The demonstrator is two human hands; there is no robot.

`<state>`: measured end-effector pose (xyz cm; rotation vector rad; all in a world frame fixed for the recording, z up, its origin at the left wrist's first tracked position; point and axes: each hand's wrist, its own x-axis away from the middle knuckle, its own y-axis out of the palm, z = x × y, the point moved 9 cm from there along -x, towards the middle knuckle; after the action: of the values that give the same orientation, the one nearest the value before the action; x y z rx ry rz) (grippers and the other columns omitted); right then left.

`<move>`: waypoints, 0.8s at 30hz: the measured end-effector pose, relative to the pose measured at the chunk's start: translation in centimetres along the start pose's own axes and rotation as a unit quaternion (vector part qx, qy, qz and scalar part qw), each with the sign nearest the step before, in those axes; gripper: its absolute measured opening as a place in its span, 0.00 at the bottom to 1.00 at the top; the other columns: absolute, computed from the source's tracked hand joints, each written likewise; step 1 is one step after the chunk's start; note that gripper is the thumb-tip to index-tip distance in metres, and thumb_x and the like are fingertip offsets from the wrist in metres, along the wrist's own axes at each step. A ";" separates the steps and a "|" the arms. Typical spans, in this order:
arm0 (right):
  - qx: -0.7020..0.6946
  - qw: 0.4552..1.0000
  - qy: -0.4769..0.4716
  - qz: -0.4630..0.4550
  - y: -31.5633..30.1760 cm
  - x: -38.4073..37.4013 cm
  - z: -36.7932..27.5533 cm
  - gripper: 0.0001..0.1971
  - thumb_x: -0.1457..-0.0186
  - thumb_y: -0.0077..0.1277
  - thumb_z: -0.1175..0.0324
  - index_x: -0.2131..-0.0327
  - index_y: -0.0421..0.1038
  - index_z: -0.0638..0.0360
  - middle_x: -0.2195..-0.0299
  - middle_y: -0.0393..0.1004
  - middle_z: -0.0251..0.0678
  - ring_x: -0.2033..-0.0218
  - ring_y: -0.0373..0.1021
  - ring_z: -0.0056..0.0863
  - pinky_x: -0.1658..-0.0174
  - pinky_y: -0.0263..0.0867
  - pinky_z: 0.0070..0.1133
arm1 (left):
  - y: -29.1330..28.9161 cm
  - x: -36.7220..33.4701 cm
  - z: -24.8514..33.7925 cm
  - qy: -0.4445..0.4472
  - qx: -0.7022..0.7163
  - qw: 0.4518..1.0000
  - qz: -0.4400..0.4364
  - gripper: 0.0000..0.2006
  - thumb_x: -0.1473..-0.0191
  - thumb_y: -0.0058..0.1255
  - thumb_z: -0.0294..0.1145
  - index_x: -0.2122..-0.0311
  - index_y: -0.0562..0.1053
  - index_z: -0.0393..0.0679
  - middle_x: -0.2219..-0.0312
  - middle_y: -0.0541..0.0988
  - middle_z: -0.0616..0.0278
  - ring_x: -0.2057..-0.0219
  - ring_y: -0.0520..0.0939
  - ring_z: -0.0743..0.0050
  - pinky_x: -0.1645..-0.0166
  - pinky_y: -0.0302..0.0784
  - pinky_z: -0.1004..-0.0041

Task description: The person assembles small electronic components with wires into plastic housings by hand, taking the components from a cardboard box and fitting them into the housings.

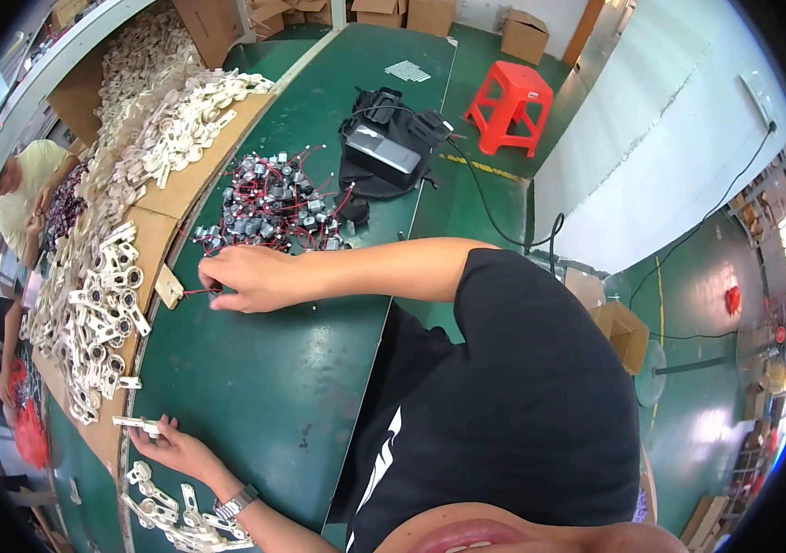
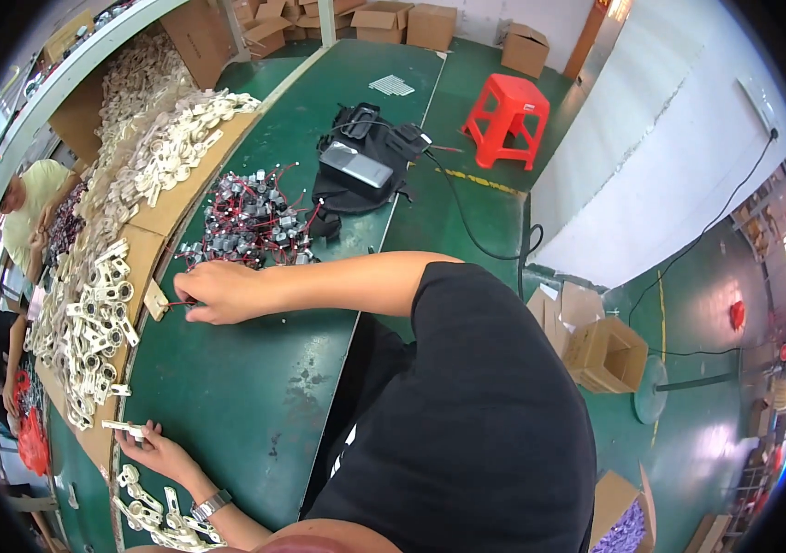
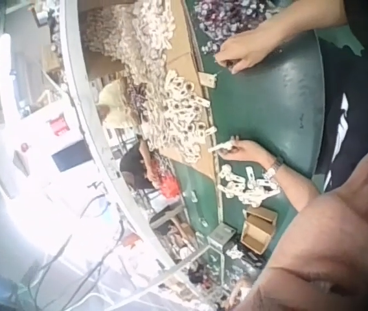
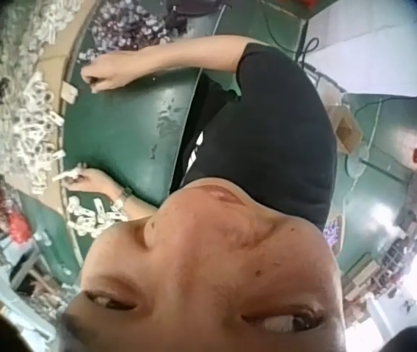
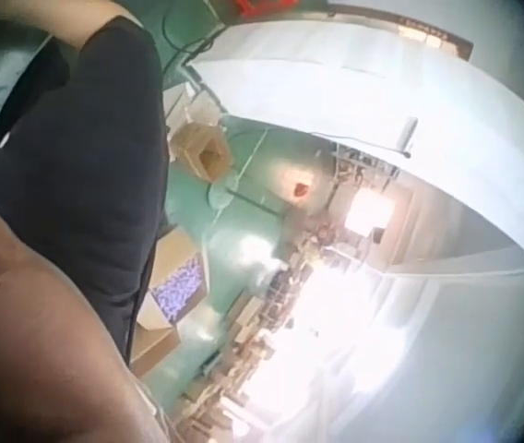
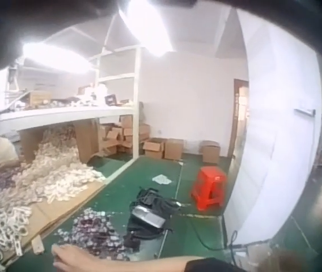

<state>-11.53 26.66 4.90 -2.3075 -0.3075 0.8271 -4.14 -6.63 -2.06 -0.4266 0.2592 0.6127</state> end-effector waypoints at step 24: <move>-0.218 0.972 -0.090 0.017 9.8 -2.0 -5.8 0.12 0.40 0.60 0.67 0.55 0.77 0.61 0.66 0.78 0.40 0.66 0.75 0.42 0.63 0.71 0.32 | 5.7 2.0 1.9 -0.163 0.409 0.865 -0.241 0.30 0.34 0.49 0.24 0.31 0.54 0.39 0.37 0.67 0.49 0.40 0.75 0.53 0.36 0.75 0.52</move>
<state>-9.35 15.46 2.80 -2.6494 -0.5805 1.0749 -5.83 -0.54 -2.82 0.4367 0.0614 0.0361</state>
